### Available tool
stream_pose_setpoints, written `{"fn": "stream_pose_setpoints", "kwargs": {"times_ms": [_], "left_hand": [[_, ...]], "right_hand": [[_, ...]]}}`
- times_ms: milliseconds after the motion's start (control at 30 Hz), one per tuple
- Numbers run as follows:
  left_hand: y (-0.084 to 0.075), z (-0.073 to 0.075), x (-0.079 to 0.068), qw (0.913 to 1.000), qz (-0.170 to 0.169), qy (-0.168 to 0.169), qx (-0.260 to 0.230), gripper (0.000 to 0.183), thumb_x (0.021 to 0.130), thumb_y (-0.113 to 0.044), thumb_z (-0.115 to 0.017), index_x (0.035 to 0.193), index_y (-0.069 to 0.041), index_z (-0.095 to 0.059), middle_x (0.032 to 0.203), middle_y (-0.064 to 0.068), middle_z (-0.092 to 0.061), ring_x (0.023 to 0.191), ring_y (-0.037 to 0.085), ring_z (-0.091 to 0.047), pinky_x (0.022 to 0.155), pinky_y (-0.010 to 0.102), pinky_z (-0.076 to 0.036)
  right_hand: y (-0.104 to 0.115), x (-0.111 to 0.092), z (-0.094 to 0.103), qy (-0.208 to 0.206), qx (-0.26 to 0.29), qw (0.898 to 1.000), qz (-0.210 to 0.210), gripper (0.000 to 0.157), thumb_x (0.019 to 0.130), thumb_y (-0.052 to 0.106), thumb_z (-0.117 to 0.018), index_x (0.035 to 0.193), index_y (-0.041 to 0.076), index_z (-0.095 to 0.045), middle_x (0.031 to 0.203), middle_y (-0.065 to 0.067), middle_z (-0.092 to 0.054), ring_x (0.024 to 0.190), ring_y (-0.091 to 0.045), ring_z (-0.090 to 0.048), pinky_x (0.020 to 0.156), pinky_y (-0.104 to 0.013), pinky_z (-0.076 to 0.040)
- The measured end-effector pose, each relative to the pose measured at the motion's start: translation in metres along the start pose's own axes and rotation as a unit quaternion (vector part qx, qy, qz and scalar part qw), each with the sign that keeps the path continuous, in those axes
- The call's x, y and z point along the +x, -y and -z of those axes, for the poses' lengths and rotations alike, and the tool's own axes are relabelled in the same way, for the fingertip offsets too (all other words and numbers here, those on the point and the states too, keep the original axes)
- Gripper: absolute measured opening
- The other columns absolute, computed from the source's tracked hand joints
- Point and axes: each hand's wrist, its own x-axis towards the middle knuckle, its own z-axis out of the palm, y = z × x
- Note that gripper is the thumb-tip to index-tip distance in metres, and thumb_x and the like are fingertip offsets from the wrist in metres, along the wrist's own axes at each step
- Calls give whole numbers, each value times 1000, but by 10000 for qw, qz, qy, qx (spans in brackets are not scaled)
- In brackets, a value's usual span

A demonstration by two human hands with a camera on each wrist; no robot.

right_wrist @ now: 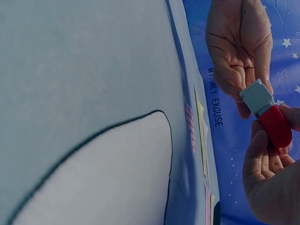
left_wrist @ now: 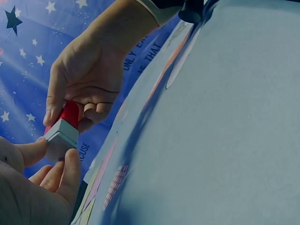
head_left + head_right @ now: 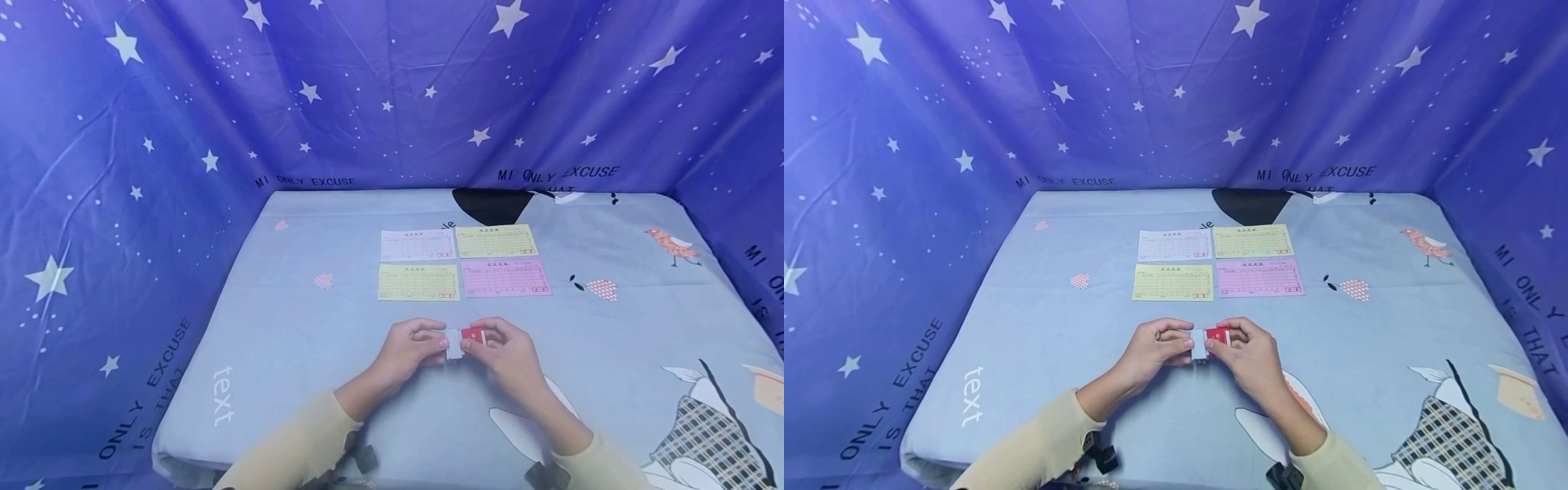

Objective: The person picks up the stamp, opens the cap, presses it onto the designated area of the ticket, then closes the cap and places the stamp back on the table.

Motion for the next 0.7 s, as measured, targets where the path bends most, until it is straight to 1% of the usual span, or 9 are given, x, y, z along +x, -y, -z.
{"fn": "stream_pose_setpoints", "kwargs": {"times_ms": [100,167,333,433,600,700], "left_hand": [[0,-1,0,10000,-4,-10,-12,36,90,2,-71,122,14,-61,105,22,-73,89,24,-74,78,35,-60],[-1,-2,0,10000,-2,-12,-11,34,90,2,-71,121,14,-62,104,22,-73,89,24,-74,78,35,-60],[-2,-3,0,10000,-16,9,4,31,90,3,-71,118,14,-63,105,23,-72,91,25,-74,79,36,-60],[-2,-3,2,10000,-51,24,34,30,90,4,-71,117,14,-64,105,24,-72,92,26,-73,79,35,-59],[0,-4,4,9998,-139,1,120,27,90,5,-70,115,12,-66,104,23,-73,92,28,-73,80,35,-59],[1,-5,4,9997,-171,-18,157,26,90,5,-70,114,12,-66,103,23,-73,92,29,-74,80,35,-59]], "right_hand": [[0,0,1,-17,-47,10000,9,40,84,11,-82,116,-2,-64,98,-13,-74,76,-21,-69,52,-24,-45],[0,0,1,-23,-73,10000,13,41,84,12,-83,117,-2,-64,98,-13,-74,77,-22,-70,53,-24,-46],[0,0,2,-24,-49,10000,18,40,84,11,-82,116,-2,-64,97,-13,-74,75,-24,-68,51,-24,-44],[0,0,2,-24,-20,10000,18,39,84,10,-82,116,-3,-63,97,-14,-74,76,-25,-68,51,-24,-44],[-1,1,2,-40,-22,10000,47,38,84,8,-81,116,-4,-63,96,-14,-74,75,-23,-67,52,-23,-45],[-1,1,2,-67,-26,10000,14,38,84,7,-81,115,-4,-63,96,-14,-74,72,-22,-66,50,-23,-43]]}}
